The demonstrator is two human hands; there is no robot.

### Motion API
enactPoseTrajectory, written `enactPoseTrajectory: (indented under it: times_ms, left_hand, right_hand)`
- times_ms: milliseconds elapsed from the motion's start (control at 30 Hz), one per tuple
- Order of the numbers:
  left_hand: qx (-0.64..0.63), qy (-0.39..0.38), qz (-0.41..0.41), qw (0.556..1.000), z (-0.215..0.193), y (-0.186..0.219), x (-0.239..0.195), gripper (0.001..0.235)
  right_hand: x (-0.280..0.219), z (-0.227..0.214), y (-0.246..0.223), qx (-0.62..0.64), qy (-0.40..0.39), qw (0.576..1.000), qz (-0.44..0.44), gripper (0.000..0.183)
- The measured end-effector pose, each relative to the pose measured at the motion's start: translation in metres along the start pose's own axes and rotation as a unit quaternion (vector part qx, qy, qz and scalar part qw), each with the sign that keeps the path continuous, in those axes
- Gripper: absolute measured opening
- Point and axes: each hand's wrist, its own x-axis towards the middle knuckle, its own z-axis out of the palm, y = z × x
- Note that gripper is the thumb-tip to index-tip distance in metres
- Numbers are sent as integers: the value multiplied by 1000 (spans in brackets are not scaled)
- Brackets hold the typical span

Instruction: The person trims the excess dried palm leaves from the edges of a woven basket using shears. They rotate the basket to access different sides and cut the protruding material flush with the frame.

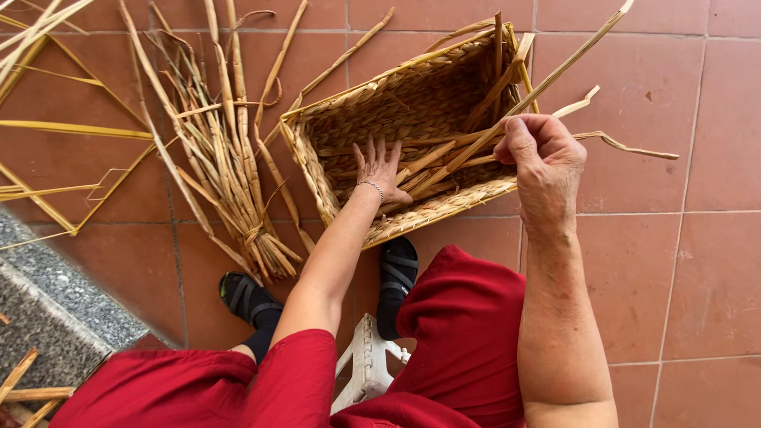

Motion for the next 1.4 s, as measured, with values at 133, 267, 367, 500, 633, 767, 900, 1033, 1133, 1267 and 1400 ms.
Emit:
enactPoseTrajectory:
  times_ms: [133, 267, 367, 500, 633, 767, 900, 1033, 1133, 1267, 1400]
  left_hand:
    - [67, -6, 2, 998, 3, 2, 6, 151]
    - [139, -1, 10, 990, 41, 3, 14, 148]
    - [137, 62, 38, 988, 74, -2, 31, 138]
    - [41, 94, 36, 994, 105, -6, 52, 106]
    - [25, 111, 25, 993, 113, -4, 57, 70]
    - [-36, 102, -19, 994, 73, -6, 47, 52]
    - [-223, 2, -48, 974, -31, -15, 18, 32]
    - [-444, 105, 64, 888, -121, -53, -62, 44]
    - [-597, 159, 50, 785, -162, -90, -130, 52]
    - [-605, 293, 264, 692, -178, -148, -223, 31]
    - [-632, 370, 50, 679, -124, -188, -260, 43]
  right_hand:
    - [6, 5, -3, -11, -4, 1000, 17, 13]
    - [11, 4, 0, -18, -10, 1000, 13, 12]
    - [14, 2, 1, -8, -10, 999, 31, 11]
    - [12, -2, 1, -4, -11, 1000, 21, 12]
    - [12, -7, 5, 9, -10, 1000, 17, 12]
    - [14, -10, 9, 32, 1, 999, 6, 11]
    - [18, -16, 12, 54, 6, 999, -1, 11]
    - [21, -16, 13, 67, 25, 997, -3, 12]
    - [24, -14, 13, 66, 28, 997, -10, 13]
    - [19, -11, 14, 73, 8, 997, -15, 12]
    - [22, -10, 17, 53, 9, 998, -31, 12]
